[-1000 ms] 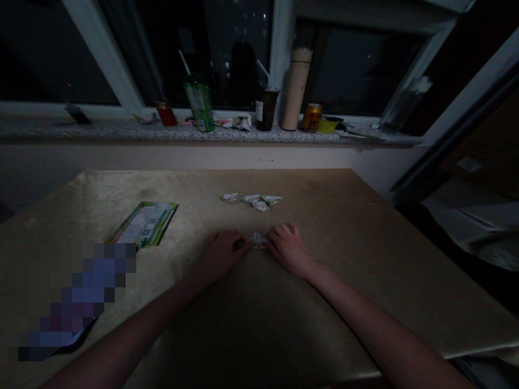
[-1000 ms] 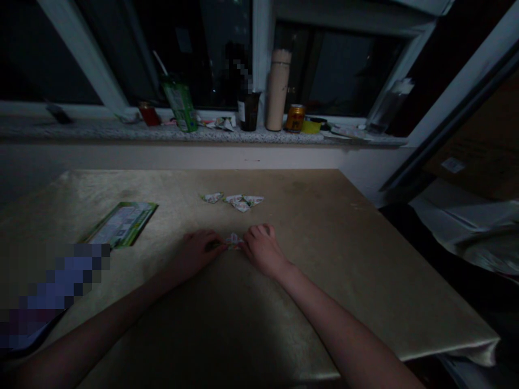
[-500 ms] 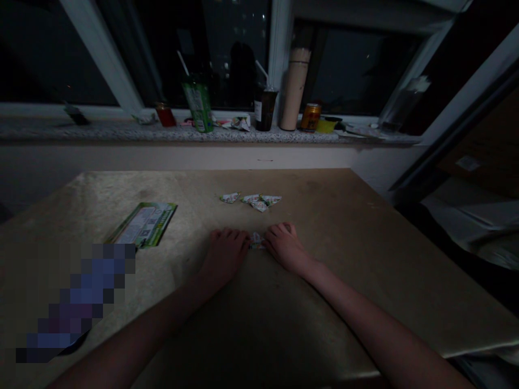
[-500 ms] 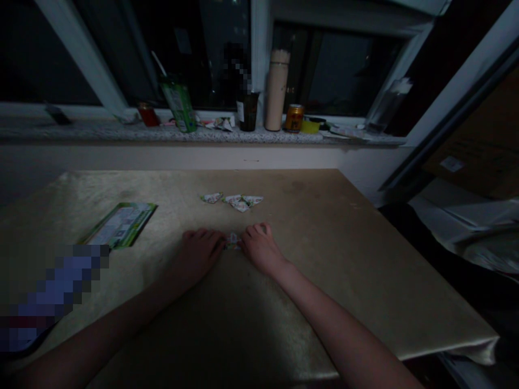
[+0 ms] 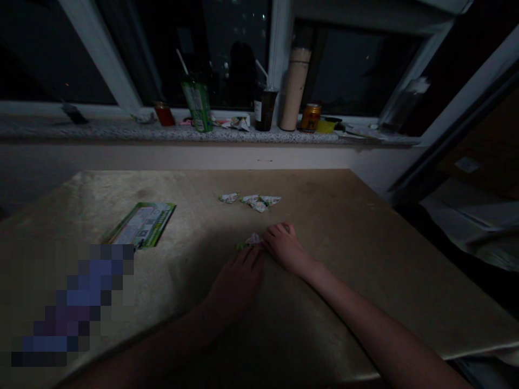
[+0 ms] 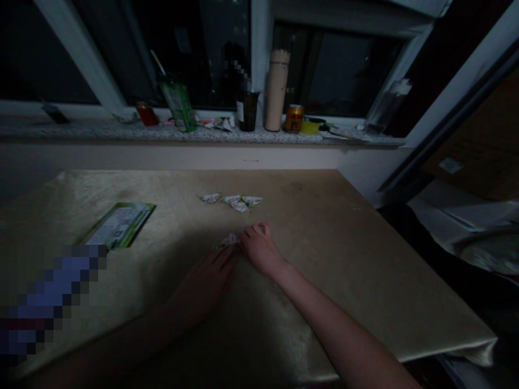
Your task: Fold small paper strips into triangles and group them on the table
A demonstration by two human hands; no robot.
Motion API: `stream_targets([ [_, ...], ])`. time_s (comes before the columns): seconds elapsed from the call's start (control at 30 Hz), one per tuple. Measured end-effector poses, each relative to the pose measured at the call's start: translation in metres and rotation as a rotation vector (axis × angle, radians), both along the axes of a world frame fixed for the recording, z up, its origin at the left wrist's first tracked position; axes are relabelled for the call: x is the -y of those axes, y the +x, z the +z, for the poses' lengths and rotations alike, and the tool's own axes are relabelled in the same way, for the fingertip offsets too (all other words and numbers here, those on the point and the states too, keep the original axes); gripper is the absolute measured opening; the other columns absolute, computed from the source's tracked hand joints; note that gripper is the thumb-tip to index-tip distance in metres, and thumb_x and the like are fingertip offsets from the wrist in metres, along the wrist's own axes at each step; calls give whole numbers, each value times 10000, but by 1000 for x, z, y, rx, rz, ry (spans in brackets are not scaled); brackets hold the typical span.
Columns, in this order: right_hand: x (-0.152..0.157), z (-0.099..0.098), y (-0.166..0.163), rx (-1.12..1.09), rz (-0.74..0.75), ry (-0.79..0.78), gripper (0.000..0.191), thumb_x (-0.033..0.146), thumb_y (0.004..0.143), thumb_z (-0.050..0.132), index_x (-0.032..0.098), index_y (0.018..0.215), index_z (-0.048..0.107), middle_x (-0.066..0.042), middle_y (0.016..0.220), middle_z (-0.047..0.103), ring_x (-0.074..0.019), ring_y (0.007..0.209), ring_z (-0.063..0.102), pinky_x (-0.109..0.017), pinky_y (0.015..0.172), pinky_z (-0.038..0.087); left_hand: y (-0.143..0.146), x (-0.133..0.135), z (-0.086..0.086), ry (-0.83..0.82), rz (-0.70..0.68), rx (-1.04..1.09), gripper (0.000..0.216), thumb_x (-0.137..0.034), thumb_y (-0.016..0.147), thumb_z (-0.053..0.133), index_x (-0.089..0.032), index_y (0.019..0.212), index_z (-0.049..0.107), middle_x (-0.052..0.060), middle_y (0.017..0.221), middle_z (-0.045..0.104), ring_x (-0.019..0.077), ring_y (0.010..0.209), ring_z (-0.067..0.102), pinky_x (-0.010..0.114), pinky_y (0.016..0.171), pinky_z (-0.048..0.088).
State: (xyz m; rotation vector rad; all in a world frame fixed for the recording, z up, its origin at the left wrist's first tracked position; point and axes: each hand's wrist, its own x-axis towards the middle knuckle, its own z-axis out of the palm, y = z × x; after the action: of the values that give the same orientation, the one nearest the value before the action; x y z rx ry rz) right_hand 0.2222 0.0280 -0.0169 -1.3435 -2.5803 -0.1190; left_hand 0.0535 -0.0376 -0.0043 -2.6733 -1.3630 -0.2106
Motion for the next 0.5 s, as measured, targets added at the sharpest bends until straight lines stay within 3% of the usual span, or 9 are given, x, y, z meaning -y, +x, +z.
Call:
stream_targets([
  [0.07, 0, 0, 0, -10, 8, -8, 196, 284, 943, 455, 176, 934, 619, -77, 939, 605, -220, 978, 486, -403, 935, 251, 3, 11, -3, -26, 5, 33, 514, -395, 919, 436, -97, 1337, 452, 149, 1398, 442, 300, 1259, 414, 437, 1047, 323],
  [0.13, 0, 1, 0, -17, 10, -11, 199, 287, 944, 453, 177, 950, 619, -77, 941, 608, -219, 972, 490, -401, 936, 254, 2, 16, -5, -54, -6, 41, 603, -473, 911, 419, -74, 1364, 419, 164, 1425, 402, 317, 1292, 371, 454, 1073, 285],
  [0.27, 0, 3, 0, -12, 2, -8, 209, 291, 945, 450, 175, 926, 623, -79, 933, 610, -224, 962, 495, -401, 928, 264, -3, 13, -6, -103, -16, 59, 701, -572, 904, 370, -90, 1413, 355, 157, 1476, 315, 367, 1338, 277, 504, 1090, 227],
  [0.5, 1, -1, 1, -50, -10, -13, 224, 314, 947, 441, 179, 916, 617, -71, 933, 599, -217, 968, 476, -387, 923, 256, -8, 9, 3, -216, -38, 78, 784, -619, 867, 406, -92, 1437, 299, 158, 1495, 273, 372, 1361, 217, 499, 1103, 212],
])
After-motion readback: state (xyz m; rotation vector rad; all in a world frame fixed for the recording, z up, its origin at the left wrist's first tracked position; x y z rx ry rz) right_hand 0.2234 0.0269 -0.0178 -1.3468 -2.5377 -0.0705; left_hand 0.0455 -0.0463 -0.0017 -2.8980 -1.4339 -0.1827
